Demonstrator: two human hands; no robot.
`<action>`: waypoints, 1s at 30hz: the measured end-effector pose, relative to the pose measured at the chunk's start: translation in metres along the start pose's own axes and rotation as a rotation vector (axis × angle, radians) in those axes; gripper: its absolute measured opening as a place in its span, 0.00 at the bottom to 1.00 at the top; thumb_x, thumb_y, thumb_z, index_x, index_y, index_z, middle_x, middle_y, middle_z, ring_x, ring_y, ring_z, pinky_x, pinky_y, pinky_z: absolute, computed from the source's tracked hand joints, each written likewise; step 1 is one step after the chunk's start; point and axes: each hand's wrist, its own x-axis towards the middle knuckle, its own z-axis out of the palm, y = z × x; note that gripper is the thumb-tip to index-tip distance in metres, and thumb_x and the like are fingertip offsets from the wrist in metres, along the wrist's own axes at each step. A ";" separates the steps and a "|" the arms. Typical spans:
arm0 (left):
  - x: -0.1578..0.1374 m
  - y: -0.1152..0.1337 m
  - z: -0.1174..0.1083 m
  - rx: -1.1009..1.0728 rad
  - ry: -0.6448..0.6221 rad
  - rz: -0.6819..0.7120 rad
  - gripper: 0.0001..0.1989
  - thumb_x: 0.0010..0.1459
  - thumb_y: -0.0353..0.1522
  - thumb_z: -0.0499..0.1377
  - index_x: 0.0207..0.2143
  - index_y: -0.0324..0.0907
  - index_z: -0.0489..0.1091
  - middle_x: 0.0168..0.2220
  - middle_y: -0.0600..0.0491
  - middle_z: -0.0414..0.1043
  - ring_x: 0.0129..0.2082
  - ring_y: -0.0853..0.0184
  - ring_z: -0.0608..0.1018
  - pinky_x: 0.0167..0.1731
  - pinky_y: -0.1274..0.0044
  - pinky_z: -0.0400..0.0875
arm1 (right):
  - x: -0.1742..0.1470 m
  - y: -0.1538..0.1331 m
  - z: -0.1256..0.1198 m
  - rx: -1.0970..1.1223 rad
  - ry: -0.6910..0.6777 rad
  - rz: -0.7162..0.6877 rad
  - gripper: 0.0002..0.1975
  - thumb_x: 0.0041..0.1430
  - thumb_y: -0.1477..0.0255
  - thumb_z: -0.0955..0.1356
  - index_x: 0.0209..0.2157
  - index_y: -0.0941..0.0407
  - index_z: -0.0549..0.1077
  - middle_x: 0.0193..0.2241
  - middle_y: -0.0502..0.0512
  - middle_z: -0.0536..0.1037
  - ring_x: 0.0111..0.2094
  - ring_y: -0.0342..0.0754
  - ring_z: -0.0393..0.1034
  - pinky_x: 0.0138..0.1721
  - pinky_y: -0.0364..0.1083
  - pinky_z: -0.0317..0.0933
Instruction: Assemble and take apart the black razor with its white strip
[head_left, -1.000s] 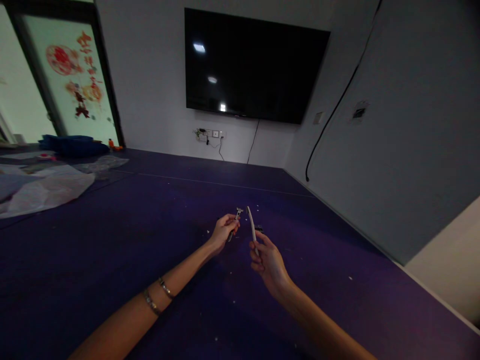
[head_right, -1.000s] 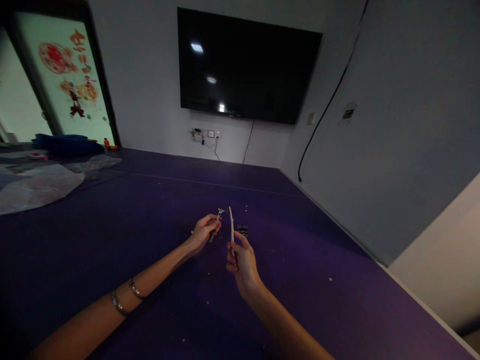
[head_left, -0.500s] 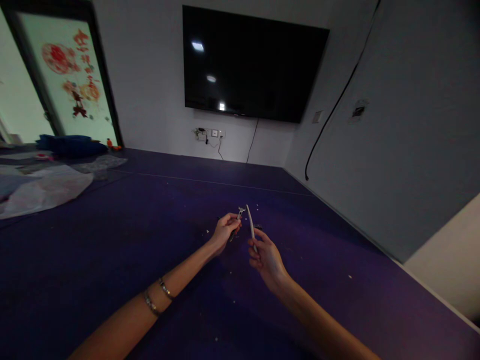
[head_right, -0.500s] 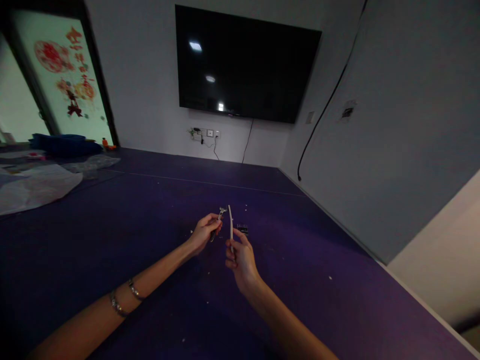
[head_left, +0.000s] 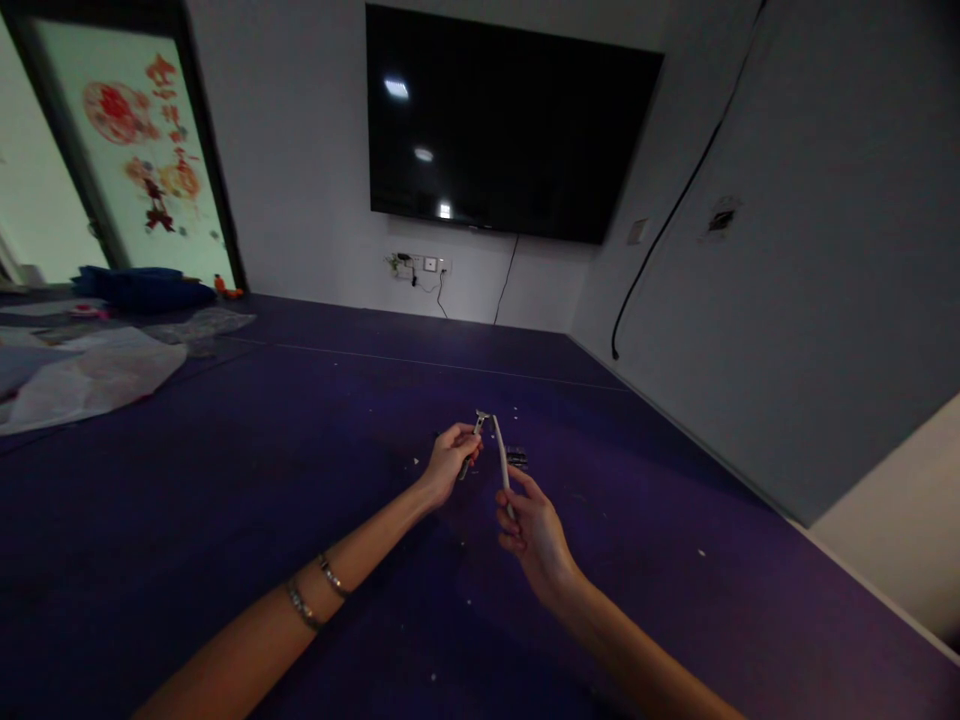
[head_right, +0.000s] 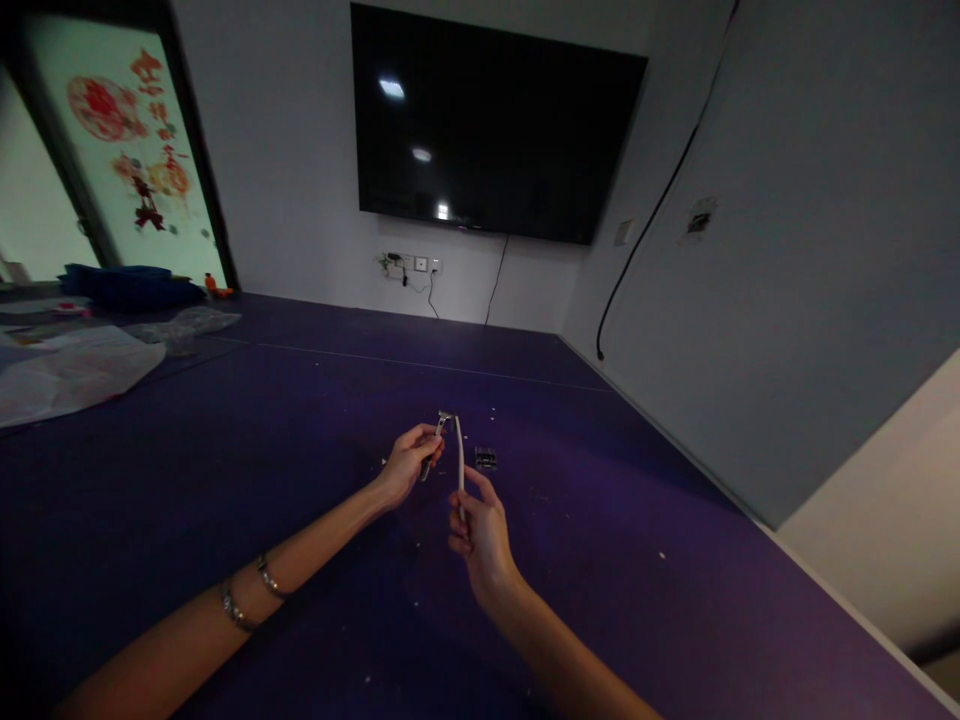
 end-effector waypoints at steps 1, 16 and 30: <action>0.000 0.000 0.000 -0.006 0.007 -0.001 0.11 0.44 0.36 0.61 0.30 0.39 0.67 0.22 0.56 0.66 0.20 0.75 0.66 0.20 0.82 0.59 | -0.001 0.001 0.000 0.003 0.003 -0.002 0.24 0.40 0.76 0.67 0.44 0.52 0.65 0.20 0.44 0.64 0.14 0.34 0.48 0.15 0.37 0.34; -0.004 0.004 0.004 -0.019 0.011 -0.043 0.11 0.43 0.35 0.62 0.30 0.38 0.68 0.22 0.55 0.66 0.20 0.75 0.66 0.21 0.81 0.59 | 0.003 0.002 -0.002 0.019 -0.002 -0.047 0.23 0.40 0.76 0.66 0.43 0.53 0.66 0.21 0.44 0.65 0.14 0.34 0.47 0.15 0.37 0.34; -0.008 0.000 0.006 0.006 -0.020 -0.030 0.11 0.44 0.35 0.62 0.30 0.37 0.69 0.23 0.55 0.67 0.20 0.74 0.67 0.22 0.81 0.59 | 0.004 0.002 -0.002 0.019 0.018 -0.069 0.23 0.40 0.76 0.66 0.43 0.53 0.65 0.21 0.44 0.64 0.15 0.34 0.47 0.15 0.37 0.34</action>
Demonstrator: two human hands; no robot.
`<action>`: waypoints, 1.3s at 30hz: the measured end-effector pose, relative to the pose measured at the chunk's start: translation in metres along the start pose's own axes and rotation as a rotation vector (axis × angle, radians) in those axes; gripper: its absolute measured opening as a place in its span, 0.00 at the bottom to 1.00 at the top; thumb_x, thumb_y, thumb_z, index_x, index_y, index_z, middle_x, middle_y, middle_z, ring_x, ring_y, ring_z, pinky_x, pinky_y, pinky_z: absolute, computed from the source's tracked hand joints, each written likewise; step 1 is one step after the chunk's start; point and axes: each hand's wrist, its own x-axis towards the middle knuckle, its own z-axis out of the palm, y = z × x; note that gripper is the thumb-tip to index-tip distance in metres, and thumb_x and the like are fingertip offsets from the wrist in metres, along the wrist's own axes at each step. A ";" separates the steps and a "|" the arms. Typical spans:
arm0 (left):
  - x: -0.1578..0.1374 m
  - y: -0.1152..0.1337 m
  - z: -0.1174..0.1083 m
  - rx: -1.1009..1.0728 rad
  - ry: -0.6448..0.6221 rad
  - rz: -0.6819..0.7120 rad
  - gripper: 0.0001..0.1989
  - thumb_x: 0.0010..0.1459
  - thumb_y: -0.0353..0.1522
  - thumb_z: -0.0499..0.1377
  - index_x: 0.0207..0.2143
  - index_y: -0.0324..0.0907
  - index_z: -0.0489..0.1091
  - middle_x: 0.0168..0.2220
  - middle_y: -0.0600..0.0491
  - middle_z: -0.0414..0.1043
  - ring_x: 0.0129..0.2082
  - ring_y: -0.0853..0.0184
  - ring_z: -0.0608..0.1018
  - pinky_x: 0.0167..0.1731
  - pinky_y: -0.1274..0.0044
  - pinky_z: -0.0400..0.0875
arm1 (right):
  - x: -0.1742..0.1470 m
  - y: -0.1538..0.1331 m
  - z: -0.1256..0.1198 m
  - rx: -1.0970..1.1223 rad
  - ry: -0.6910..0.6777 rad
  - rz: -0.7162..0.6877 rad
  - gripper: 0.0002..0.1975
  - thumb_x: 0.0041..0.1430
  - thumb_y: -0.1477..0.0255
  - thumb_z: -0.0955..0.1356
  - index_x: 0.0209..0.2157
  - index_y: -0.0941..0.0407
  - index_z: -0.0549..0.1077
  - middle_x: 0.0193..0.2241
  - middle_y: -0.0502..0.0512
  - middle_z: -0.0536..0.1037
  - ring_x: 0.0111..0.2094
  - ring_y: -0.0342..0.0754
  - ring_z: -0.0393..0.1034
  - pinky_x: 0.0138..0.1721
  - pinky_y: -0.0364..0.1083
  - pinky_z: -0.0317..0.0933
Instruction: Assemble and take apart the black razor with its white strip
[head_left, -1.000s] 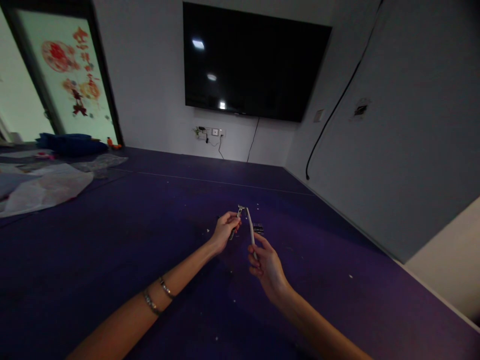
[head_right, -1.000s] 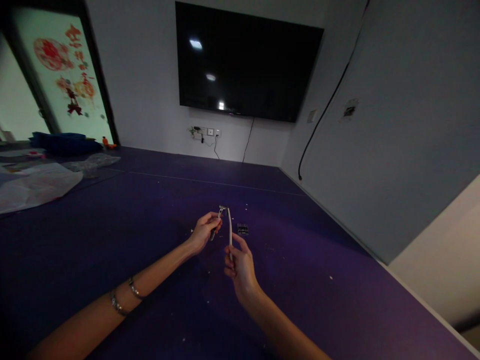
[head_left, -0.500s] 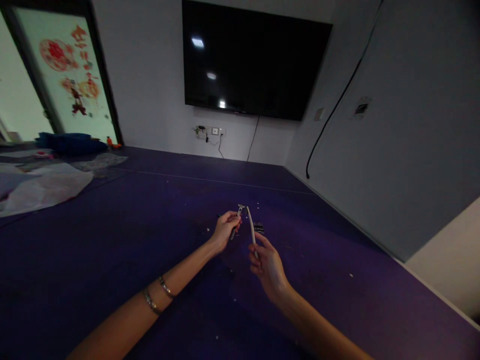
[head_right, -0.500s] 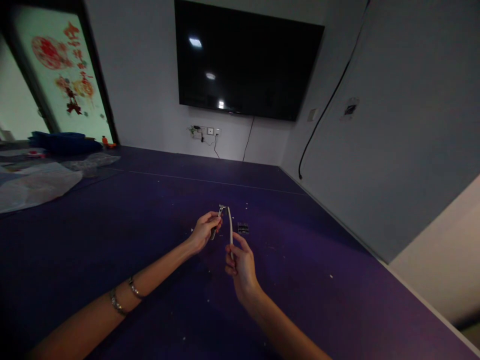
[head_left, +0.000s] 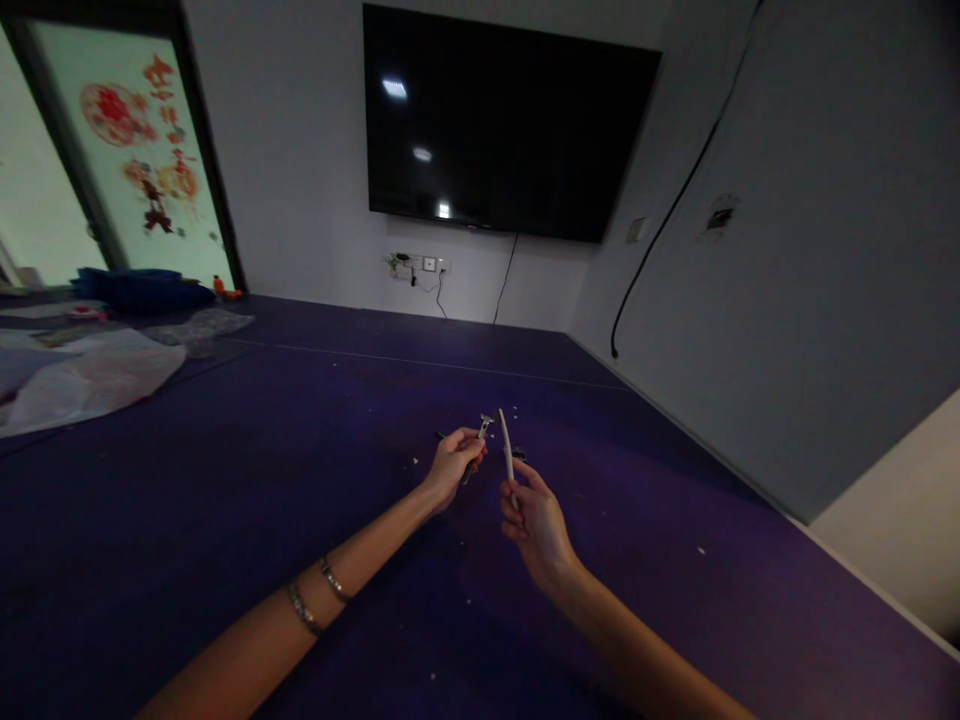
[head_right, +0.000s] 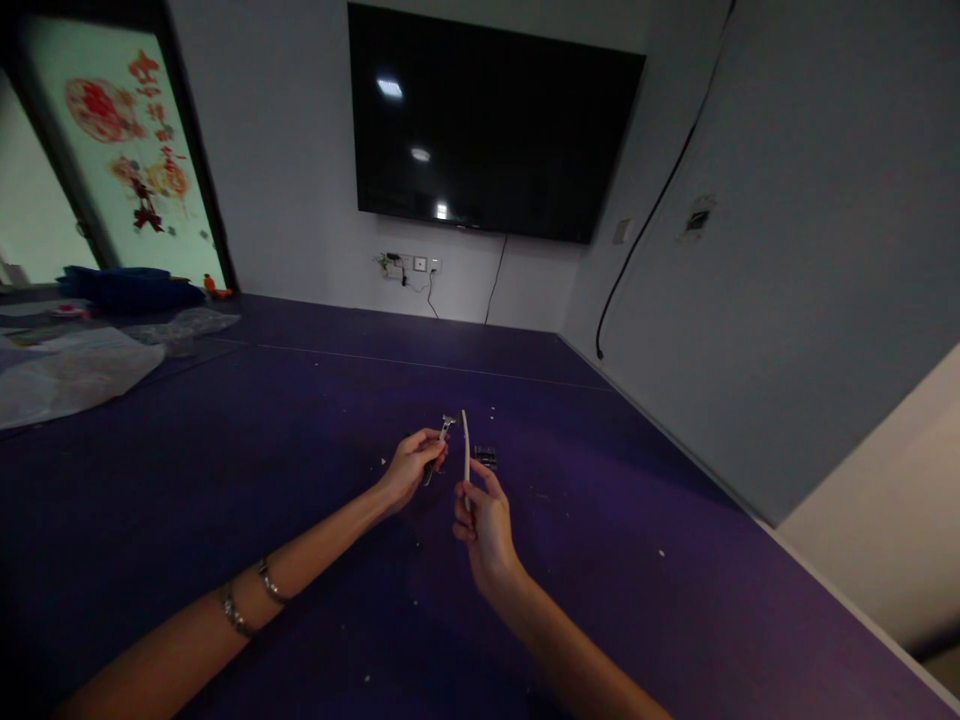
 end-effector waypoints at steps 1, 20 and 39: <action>-0.001 0.000 0.000 -0.003 -0.001 0.000 0.11 0.44 0.35 0.62 0.29 0.37 0.69 0.23 0.55 0.67 0.21 0.74 0.67 0.22 0.81 0.59 | 0.000 -0.001 0.000 0.004 -0.001 0.005 0.23 0.40 0.76 0.66 0.42 0.53 0.65 0.21 0.44 0.64 0.15 0.34 0.47 0.15 0.37 0.34; -0.001 -0.006 0.002 -0.044 -0.024 -0.019 0.12 0.44 0.35 0.63 0.31 0.36 0.70 0.24 0.53 0.69 0.21 0.75 0.68 0.22 0.81 0.60 | -0.023 0.000 0.010 0.100 0.006 0.047 0.21 0.43 0.76 0.66 0.43 0.53 0.65 0.22 0.45 0.65 0.15 0.34 0.48 0.14 0.35 0.37; -0.003 -0.003 0.006 -0.092 -0.031 -0.039 0.12 0.44 0.33 0.64 0.32 0.35 0.71 0.24 0.53 0.70 0.22 0.75 0.69 0.22 0.82 0.60 | -0.023 -0.003 0.014 0.123 0.028 0.061 0.21 0.42 0.77 0.66 0.42 0.53 0.65 0.21 0.43 0.64 0.15 0.34 0.48 0.14 0.35 0.35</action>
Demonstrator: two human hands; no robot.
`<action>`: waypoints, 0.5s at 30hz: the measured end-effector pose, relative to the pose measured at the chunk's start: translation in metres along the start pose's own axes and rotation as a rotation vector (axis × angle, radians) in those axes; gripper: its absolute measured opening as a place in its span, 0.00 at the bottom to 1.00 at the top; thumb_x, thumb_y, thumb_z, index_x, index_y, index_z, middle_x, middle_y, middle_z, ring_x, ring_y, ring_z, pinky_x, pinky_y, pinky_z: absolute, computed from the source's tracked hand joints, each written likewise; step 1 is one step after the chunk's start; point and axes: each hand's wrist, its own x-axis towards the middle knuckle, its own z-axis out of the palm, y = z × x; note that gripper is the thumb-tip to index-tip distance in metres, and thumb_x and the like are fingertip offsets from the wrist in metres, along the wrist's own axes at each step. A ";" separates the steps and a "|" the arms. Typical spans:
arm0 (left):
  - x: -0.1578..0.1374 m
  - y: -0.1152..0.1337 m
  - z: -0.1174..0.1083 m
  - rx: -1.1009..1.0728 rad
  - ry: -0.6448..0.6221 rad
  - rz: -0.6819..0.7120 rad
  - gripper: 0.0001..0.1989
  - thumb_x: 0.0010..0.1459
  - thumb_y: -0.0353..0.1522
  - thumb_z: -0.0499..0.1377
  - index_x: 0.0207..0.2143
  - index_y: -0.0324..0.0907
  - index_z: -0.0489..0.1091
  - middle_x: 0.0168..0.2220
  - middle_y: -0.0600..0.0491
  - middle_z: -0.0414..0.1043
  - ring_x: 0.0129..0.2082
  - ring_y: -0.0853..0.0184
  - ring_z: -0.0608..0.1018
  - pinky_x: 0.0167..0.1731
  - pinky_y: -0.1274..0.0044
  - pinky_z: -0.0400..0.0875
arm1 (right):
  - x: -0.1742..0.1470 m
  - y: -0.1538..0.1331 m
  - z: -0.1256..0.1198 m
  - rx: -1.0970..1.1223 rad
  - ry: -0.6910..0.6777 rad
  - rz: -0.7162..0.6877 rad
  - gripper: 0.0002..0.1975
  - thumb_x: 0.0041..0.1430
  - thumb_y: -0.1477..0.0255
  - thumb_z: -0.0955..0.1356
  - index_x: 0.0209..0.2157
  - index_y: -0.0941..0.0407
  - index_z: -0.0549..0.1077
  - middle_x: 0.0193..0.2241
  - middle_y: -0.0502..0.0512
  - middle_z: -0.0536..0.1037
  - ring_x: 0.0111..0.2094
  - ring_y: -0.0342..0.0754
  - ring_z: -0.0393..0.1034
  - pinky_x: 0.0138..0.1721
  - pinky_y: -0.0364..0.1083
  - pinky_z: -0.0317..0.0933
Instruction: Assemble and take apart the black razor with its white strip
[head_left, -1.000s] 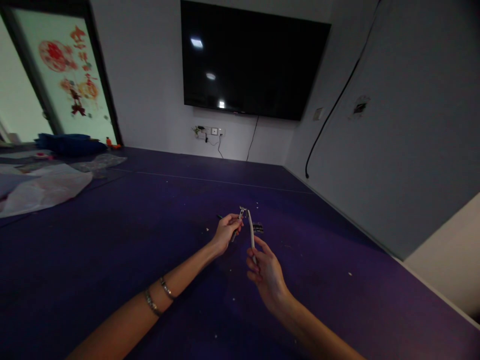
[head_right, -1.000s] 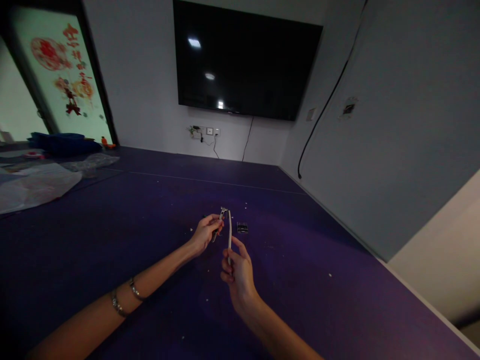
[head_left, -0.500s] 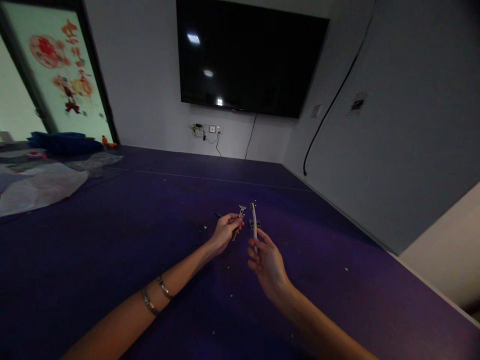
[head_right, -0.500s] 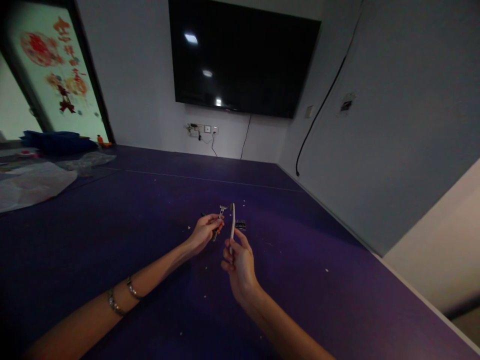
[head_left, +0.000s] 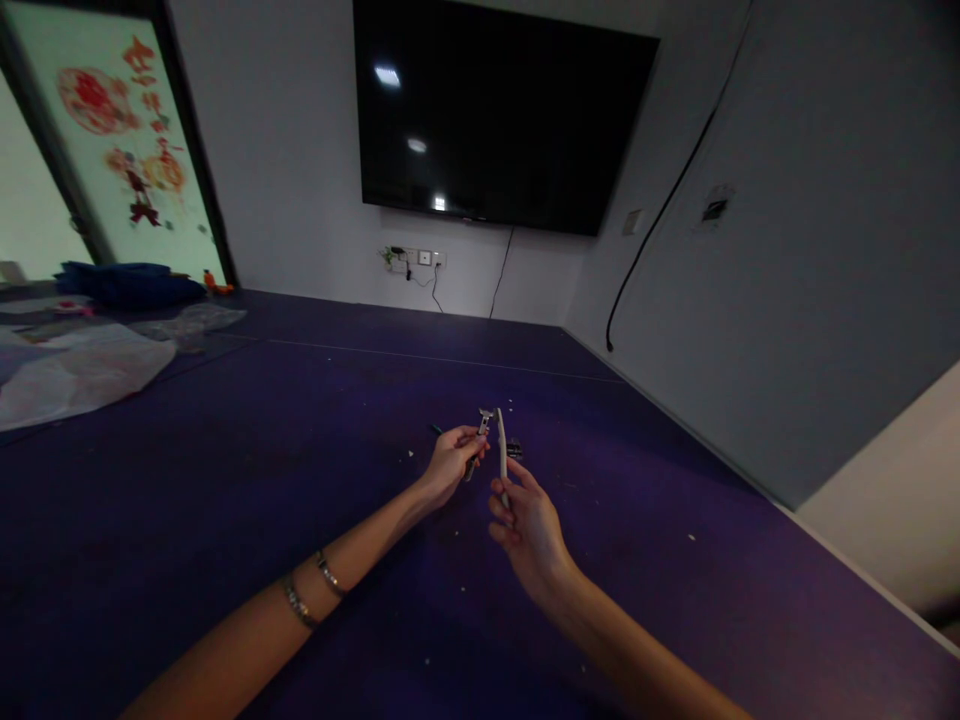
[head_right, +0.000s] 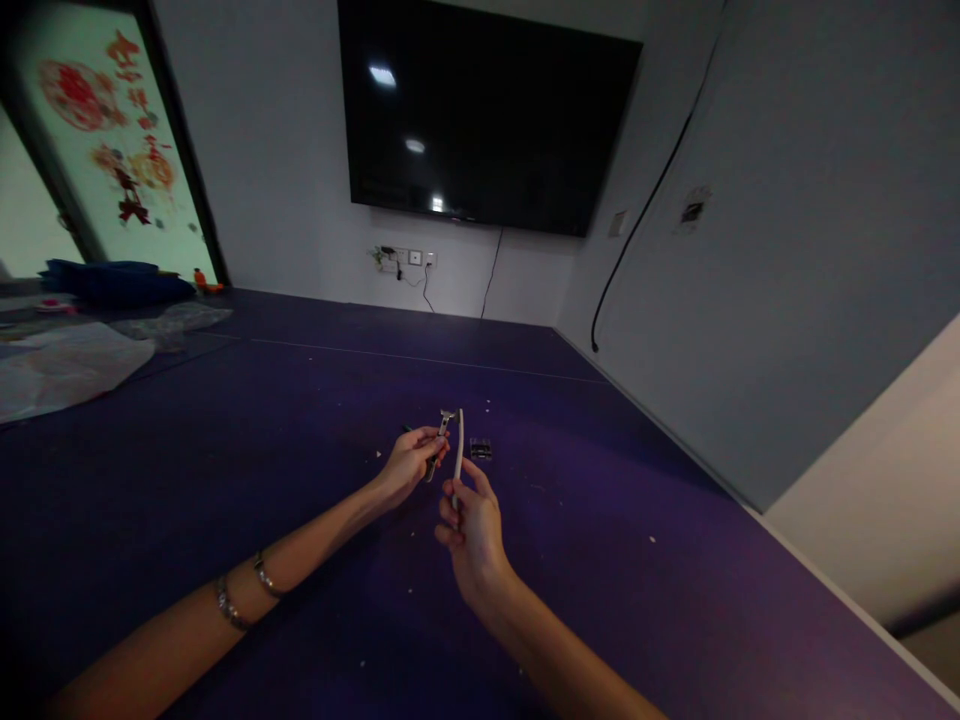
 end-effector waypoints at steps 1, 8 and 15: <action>0.001 -0.001 -0.001 -0.011 0.006 0.003 0.12 0.43 0.33 0.64 0.31 0.35 0.71 0.24 0.53 0.69 0.22 0.75 0.69 0.22 0.82 0.60 | -0.002 0.001 0.001 0.001 -0.002 0.015 0.22 0.42 0.77 0.66 0.42 0.53 0.65 0.21 0.43 0.64 0.14 0.34 0.47 0.14 0.35 0.35; 0.000 -0.001 -0.001 -0.031 0.001 -0.007 0.11 0.42 0.31 0.64 0.30 0.35 0.71 0.24 0.53 0.69 0.22 0.75 0.69 0.23 0.81 0.60 | -0.006 -0.002 0.006 0.040 -0.033 -0.011 0.20 0.43 0.78 0.66 0.42 0.53 0.65 0.22 0.44 0.64 0.15 0.34 0.48 0.14 0.35 0.36; -0.001 0.002 0.001 -0.011 0.021 -0.008 0.12 0.42 0.33 0.64 0.30 0.35 0.70 0.24 0.52 0.69 0.22 0.74 0.68 0.23 0.81 0.60 | -0.006 0.001 0.006 0.002 -0.003 0.003 0.21 0.44 0.77 0.66 0.43 0.52 0.65 0.23 0.44 0.64 0.16 0.34 0.49 0.14 0.35 0.37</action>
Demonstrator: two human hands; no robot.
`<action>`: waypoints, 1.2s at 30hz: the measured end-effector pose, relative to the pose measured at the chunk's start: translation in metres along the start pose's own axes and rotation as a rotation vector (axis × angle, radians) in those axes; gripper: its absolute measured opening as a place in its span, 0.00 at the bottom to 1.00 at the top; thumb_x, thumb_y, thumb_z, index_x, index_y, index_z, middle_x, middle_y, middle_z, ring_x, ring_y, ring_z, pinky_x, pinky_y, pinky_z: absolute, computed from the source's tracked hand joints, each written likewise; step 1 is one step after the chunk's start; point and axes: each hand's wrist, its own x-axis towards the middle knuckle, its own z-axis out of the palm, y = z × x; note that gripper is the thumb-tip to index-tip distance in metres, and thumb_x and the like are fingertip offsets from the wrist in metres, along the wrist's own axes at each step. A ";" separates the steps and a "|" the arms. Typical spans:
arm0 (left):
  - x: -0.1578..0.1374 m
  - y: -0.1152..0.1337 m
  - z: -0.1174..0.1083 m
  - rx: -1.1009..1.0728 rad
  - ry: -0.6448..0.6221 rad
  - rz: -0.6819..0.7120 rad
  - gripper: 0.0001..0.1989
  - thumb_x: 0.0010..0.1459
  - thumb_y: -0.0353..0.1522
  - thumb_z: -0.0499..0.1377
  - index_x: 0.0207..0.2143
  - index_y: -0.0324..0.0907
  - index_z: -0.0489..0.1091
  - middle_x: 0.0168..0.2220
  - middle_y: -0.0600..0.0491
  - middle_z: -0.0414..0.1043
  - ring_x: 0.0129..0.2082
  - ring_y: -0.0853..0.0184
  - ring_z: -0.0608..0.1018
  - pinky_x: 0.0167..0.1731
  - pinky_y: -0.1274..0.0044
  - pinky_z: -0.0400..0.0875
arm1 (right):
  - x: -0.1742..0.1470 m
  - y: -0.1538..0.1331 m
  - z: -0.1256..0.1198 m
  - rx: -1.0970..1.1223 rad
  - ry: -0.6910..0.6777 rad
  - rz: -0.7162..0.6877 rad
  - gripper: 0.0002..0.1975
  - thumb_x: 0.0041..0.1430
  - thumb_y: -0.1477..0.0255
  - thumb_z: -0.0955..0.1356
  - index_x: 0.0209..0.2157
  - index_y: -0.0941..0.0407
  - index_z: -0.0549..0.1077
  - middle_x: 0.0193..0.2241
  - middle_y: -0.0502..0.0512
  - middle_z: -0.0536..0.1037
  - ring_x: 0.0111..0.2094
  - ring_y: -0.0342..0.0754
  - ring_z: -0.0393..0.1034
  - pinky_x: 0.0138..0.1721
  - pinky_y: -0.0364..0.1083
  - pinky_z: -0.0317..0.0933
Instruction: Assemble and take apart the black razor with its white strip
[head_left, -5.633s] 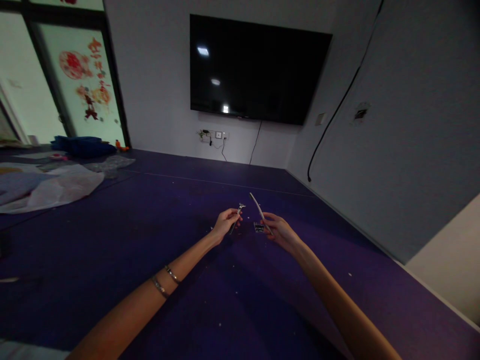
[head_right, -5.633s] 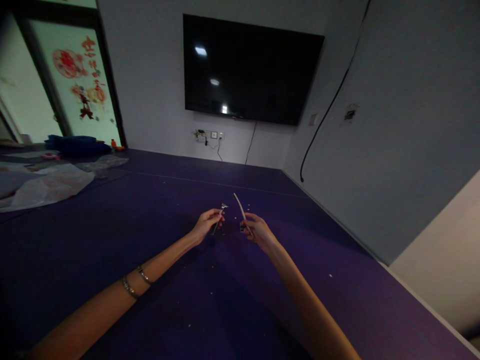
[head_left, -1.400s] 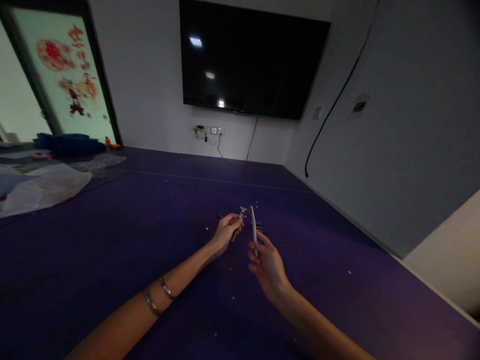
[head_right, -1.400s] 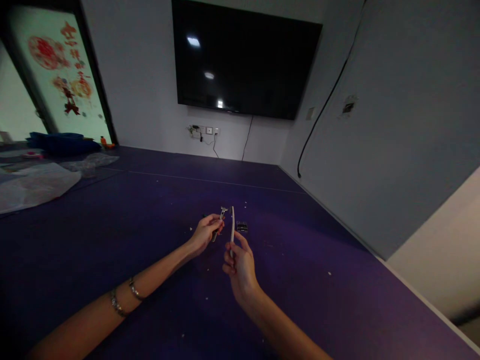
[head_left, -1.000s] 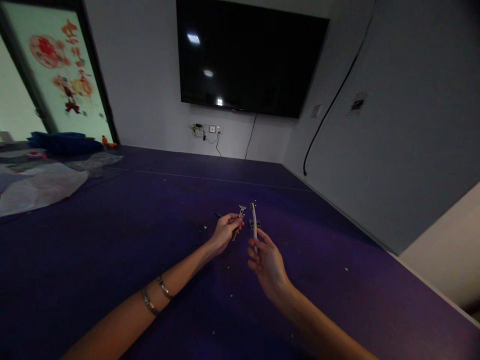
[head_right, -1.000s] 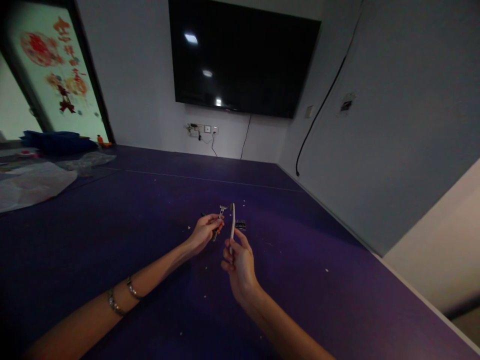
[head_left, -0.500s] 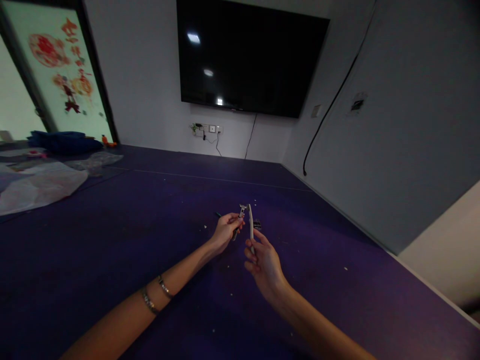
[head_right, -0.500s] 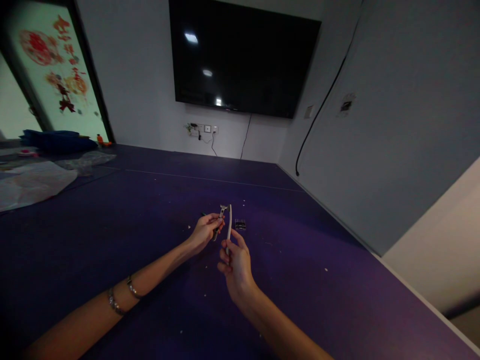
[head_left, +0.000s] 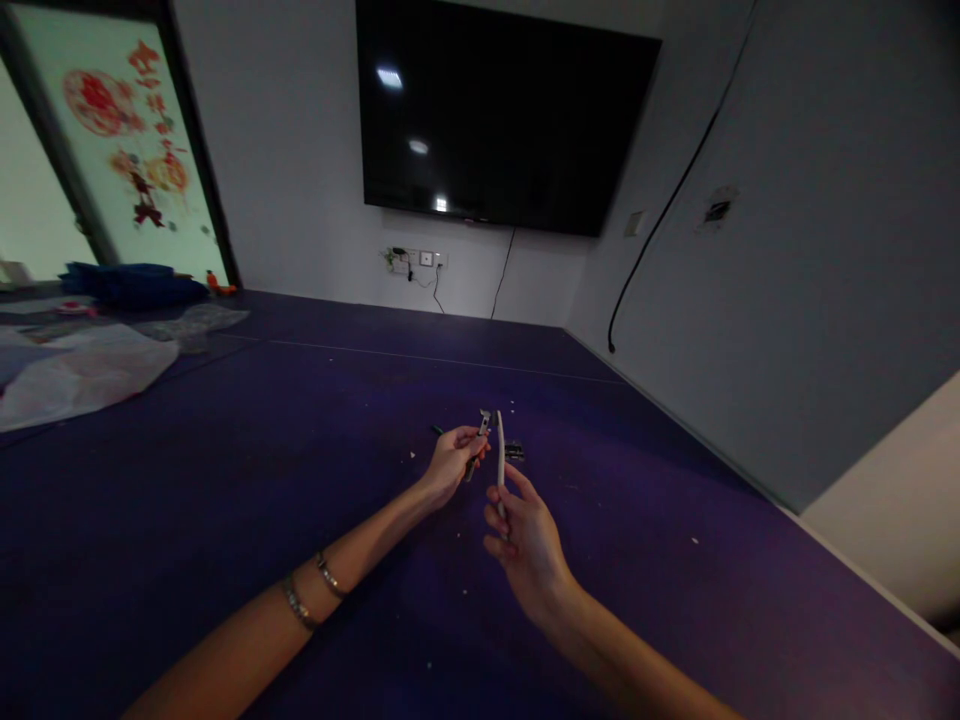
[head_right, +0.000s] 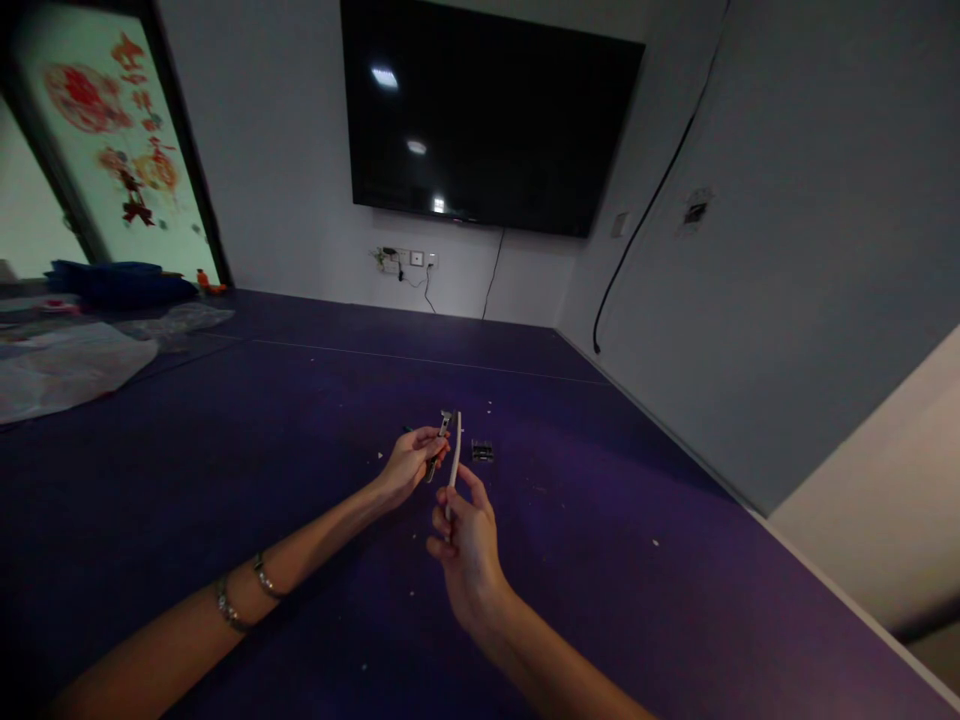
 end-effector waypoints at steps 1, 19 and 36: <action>0.001 0.000 -0.001 0.001 0.004 0.002 0.12 0.42 0.33 0.64 0.30 0.35 0.70 0.23 0.53 0.69 0.21 0.74 0.68 0.22 0.81 0.60 | 0.000 0.000 0.000 0.000 -0.003 0.002 0.21 0.44 0.77 0.66 0.43 0.52 0.65 0.23 0.44 0.65 0.16 0.34 0.49 0.14 0.35 0.38; 0.003 -0.001 -0.007 0.087 -0.071 0.023 0.12 0.48 0.36 0.61 0.33 0.35 0.70 0.25 0.53 0.69 0.20 0.76 0.68 0.22 0.82 0.60 | 0.004 -0.013 -0.001 0.002 0.006 0.015 0.20 0.42 0.79 0.66 0.41 0.54 0.65 0.21 0.44 0.65 0.16 0.35 0.50 0.14 0.35 0.36; 0.005 0.008 -0.012 0.036 -0.093 -0.051 0.16 0.49 0.39 0.57 0.34 0.35 0.70 0.25 0.51 0.69 0.21 0.73 0.68 0.23 0.80 0.60 | 0.051 -0.079 -0.011 -0.317 -0.112 -0.367 0.12 0.49 0.65 0.64 0.32 0.57 0.70 0.16 0.45 0.61 0.15 0.36 0.46 0.16 0.40 0.37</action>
